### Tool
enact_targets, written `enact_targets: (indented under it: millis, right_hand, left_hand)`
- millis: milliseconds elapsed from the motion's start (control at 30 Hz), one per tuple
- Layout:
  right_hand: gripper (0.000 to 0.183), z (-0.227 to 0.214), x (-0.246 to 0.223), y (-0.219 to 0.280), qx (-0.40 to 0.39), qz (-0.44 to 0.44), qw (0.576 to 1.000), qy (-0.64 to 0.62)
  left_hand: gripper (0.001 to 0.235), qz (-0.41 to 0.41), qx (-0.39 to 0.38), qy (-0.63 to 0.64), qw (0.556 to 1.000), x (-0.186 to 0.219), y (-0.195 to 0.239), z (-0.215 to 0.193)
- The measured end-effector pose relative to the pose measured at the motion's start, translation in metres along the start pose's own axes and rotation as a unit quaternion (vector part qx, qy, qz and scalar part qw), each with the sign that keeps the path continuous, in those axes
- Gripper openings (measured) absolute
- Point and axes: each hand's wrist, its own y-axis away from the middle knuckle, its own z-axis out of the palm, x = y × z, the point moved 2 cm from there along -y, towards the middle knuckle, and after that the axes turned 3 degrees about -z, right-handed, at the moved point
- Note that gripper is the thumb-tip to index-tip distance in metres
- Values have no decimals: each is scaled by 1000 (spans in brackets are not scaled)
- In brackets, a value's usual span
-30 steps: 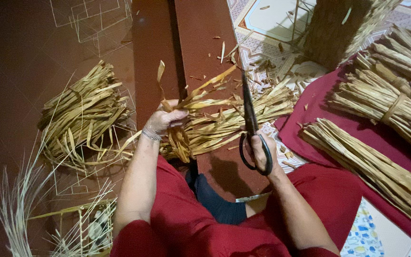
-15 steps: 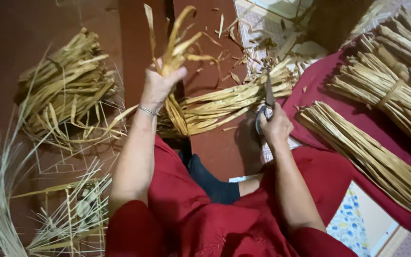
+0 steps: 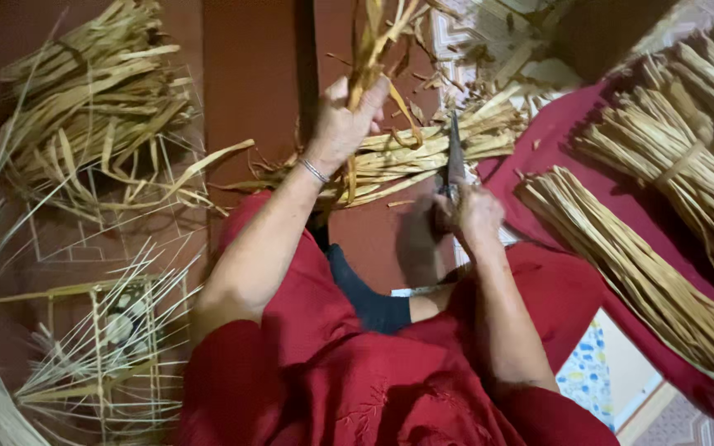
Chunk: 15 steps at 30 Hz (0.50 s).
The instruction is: The person uses shears to cut dried plant stalks into shorter pieces. They repeatedly pick up stalks, trim them, and place the cut pieces into a pile on the floor.
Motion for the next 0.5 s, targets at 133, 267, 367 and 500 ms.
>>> enact_targets:
  millis: [133,267,367,500]
  right_hand:
    - [81,-21,-48,10,-14,29,947,-319]
    - [91,-21,-66,11,156,-206,884,-391]
    - [70,26,-42,8,88,-95,830,-543]
    - [42,48,2,2,131,47,819,-557]
  left_hand:
    - [35,28,-37,7,999,-4,23,46]
    - [35,-42,-102,85,990,-24,42,102]
    - [42,-137,-156,136,969,-41,52,138]
    - [91,4,-261,33,965,-44,51,145]
